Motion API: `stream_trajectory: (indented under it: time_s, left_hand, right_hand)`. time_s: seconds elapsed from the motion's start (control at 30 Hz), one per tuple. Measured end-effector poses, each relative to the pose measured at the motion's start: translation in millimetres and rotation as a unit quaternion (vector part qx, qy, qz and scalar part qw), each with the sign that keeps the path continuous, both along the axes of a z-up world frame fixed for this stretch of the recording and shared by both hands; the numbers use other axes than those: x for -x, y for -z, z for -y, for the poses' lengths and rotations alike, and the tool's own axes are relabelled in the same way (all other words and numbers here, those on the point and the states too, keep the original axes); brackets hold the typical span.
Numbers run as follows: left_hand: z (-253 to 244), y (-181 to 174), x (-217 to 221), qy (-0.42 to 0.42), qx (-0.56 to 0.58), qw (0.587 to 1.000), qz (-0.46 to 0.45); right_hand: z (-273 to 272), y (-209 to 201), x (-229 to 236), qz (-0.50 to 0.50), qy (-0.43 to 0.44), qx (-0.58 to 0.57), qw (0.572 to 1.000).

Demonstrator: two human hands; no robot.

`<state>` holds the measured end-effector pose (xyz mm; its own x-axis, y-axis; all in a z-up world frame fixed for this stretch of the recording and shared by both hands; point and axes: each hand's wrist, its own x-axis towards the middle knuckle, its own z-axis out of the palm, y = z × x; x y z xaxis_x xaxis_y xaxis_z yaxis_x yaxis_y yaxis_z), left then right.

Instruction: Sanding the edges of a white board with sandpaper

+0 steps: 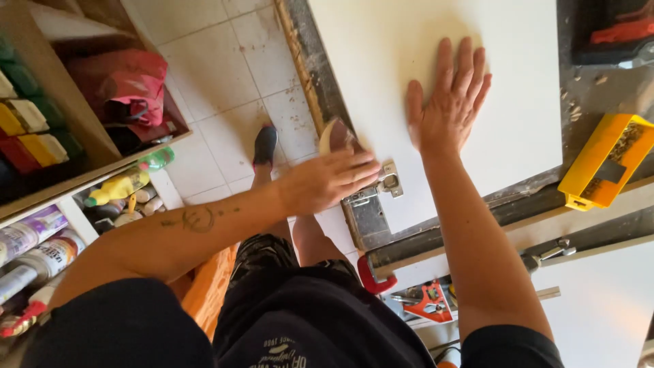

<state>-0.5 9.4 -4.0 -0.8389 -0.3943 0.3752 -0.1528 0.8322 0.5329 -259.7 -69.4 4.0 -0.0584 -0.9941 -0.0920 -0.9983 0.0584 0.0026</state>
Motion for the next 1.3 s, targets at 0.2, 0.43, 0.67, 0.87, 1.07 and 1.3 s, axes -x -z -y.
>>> stream_trajectory:
  time_s: [0.2, 0.43, 0.67, 0.87, 1.07, 1.3]
  left_hand:
    - [16.3, -37.3, -4.9, -0.096, -0.019, 0.993, -0.066]
    - [37.3, -34.8, -8.0, -0.100, 0.060, 0.993, 0.029]
    - [45.3, -43.4, -10.6, -0.125, -0.072, 0.986, -0.082]
    - [91.3, 48.6, -18.5, -0.140, -0.001, 0.982, -0.129]
    - [168.5, 4.9, -106.3, -0.362, 0.077, 0.929, -0.022]
    - [130.2, 17.3, -184.2, -0.487, -0.332, 0.796, -0.137]
  right_hand:
    - [-2.9, 0.2, -1.6, 0.029, -0.012, 0.040, 0.999]
    - [-1.2, 3.9, 0.9, 0.023, 0.004, 0.030, 0.999]
    - [-10.7, -1.9, -0.1, 0.042, -0.009, 0.034, 0.998]
    - [-2.7, -5.7, -4.5, 0.051, -0.008, 0.026, 0.998]
    - [1.2, 22.5, 7.8, 0.061, -0.043, 0.123, 0.990]
    - [101.4, -2.7, -147.4, 0.168, -0.122, 0.229, 0.951]
